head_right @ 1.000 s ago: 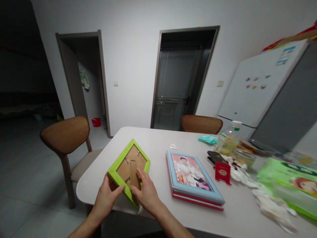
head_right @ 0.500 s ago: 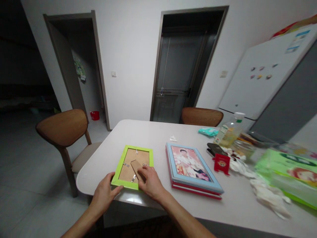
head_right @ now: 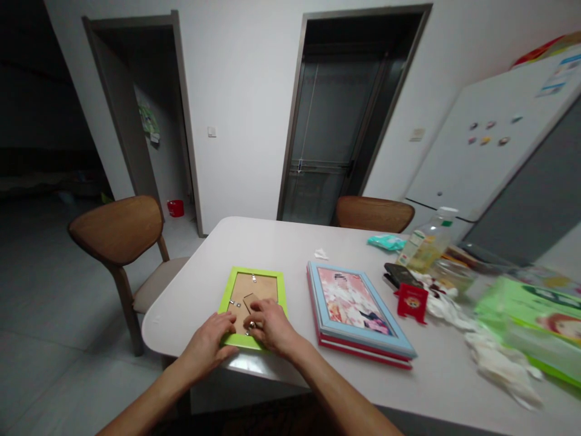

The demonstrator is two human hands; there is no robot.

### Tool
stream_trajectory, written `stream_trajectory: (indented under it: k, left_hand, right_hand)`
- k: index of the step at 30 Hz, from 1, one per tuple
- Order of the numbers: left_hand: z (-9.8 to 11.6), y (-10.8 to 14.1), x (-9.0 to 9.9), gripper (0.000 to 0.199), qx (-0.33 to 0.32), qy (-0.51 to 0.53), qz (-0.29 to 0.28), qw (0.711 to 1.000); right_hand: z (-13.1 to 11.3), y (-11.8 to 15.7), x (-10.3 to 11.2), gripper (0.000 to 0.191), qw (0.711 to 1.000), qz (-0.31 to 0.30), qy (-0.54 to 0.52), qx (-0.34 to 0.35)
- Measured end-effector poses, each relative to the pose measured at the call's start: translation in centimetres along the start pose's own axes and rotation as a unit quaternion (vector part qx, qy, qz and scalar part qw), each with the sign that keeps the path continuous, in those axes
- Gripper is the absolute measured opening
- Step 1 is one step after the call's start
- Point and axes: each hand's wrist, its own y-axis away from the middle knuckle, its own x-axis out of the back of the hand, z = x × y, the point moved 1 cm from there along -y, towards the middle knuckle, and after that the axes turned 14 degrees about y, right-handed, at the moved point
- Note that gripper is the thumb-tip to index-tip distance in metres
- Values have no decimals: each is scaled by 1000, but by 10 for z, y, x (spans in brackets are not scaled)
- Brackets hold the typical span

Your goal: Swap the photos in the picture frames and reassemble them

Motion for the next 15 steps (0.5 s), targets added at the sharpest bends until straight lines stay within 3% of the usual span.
stream_trajectory:
  k: [9, 15]
  left_hand:
    - [-2, 0, -2, 24, 21, 21, 12, 1000]
    - [-2, 0, -2, 34, 22, 22, 12, 999]
  right_hand:
    - [-6, -11, -6, 16, 997, 14, -23, -70]
    - [-17, -41, -9, 22, 990, 23, 17, -141]
